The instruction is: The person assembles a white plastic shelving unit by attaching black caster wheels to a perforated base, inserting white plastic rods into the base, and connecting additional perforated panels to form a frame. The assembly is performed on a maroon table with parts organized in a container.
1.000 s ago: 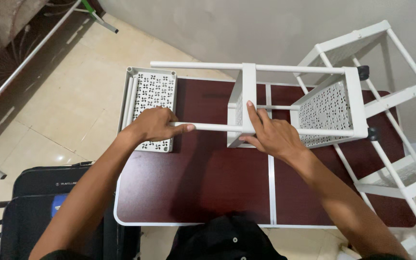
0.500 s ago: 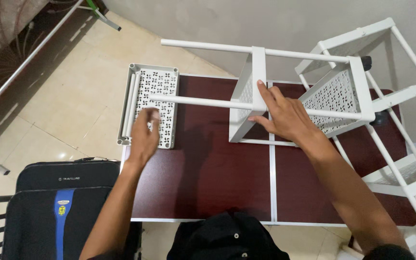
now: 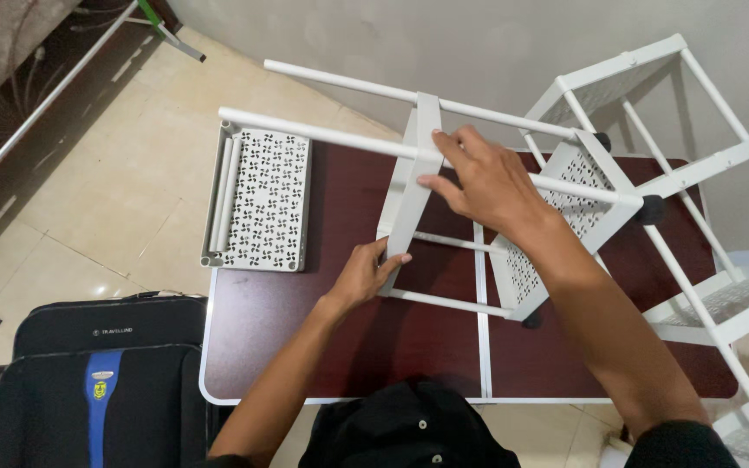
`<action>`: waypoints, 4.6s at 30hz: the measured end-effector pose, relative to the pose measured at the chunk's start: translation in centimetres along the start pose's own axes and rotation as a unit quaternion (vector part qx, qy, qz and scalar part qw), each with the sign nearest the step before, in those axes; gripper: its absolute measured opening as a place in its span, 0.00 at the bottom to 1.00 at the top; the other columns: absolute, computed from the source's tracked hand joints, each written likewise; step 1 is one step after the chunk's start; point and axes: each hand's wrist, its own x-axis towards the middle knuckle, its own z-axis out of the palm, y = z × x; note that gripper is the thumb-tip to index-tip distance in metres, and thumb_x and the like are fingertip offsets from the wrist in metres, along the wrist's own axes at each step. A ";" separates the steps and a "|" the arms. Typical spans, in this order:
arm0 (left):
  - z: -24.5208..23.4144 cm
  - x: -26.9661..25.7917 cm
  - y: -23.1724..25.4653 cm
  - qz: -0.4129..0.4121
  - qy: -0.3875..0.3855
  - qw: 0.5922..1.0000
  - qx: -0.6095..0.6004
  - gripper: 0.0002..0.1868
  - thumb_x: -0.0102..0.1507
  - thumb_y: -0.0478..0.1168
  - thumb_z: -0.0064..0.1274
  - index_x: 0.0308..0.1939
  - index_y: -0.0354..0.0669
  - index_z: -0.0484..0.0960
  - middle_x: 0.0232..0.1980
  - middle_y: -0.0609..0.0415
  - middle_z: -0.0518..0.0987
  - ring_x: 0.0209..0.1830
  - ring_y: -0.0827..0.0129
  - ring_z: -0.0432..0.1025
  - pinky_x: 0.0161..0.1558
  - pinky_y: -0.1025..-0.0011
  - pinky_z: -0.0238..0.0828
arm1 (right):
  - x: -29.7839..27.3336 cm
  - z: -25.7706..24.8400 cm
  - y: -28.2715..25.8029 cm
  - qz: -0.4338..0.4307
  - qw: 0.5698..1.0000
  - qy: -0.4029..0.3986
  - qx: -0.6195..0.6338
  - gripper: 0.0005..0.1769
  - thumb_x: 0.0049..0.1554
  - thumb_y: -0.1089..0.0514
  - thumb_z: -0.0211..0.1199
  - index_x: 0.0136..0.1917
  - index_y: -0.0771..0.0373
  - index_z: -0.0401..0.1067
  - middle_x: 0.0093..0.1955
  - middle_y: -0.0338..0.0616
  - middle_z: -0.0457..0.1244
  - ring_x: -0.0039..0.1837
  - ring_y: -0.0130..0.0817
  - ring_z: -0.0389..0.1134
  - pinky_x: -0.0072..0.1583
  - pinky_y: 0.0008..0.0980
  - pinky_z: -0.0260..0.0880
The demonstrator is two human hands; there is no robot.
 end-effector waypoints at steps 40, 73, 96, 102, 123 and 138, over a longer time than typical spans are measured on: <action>1.9 -6.5 2.6 0.344 0.023 0.929 0.130 0.28 0.59 0.57 0.60 0.44 0.33 0.79 0.64 0.29 0.75 0.60 0.37 0.72 0.58 0.50 0.69 | -12.5 4.0 3.6 -0.037 0.995 -0.088 0.027 0.33 0.53 0.63 0.66 0.72 0.57 0.67 0.33 0.42 0.66 0.27 0.30 0.65 0.28 0.30 0.66; -21.7 0.4 -20.2 -0.151 0.185 0.881 0.408 0.25 0.59 0.40 0.61 0.55 0.33 0.68 0.56 0.31 0.75 0.54 0.38 0.73 0.51 0.48 0.74 | -8.7 2.7 6.4 -0.030 0.997 0.058 -0.044 0.33 0.54 0.37 0.70 0.66 0.57 0.76 0.27 0.37 0.63 0.26 0.28 0.60 0.29 0.30 0.60; -22.8 0.0 -17.2 -0.096 0.276 0.873 0.392 0.16 0.71 0.45 0.45 0.45 0.31 0.68 0.37 0.30 0.79 0.36 0.36 0.76 0.41 0.46 0.73 | -8.0 0.8 7.7 0.062 0.991 -0.100 0.061 0.20 0.66 0.51 0.52 0.64 0.55 0.79 0.39 0.45 0.67 0.43 0.38 0.70 0.49 0.40 0.74; -23.9 2.6 -3.0 0.128 0.272 0.869 0.394 0.24 0.72 0.56 0.53 0.35 0.38 0.73 0.24 0.44 0.76 0.22 0.48 0.73 0.27 0.53 0.68 | -2.5 -0.1 9.1 0.030 0.993 0.089 0.077 0.30 0.67 0.42 0.57 0.74 0.63 0.68 0.66 0.63 0.63 0.69 0.53 0.62 0.67 0.53 0.67; -26.0 11.4 6.8 0.275 0.138 0.775 0.553 0.32 0.70 0.66 0.51 0.29 0.41 0.73 0.17 0.50 0.74 0.20 0.53 0.72 0.31 0.59 0.71 | 4.9 2.6 9.1 0.017 0.982 -0.034 0.186 0.31 0.64 0.55 0.55 0.80 0.54 0.61 0.74 0.43 0.61 0.72 0.41 0.56 0.74 0.51 0.46; -25.1 11.3 10.4 0.176 0.127 0.796 0.565 0.39 0.64 0.75 0.45 0.22 0.44 0.82 0.15 0.50 0.75 0.16 0.55 0.72 0.27 0.58 0.69 | 5.3 4.5 9.6 -0.022 0.996 0.033 0.084 0.36 0.54 0.64 0.67 0.75 0.57 0.65 0.63 0.41 0.65 0.58 0.39 0.62 0.59 0.42 0.61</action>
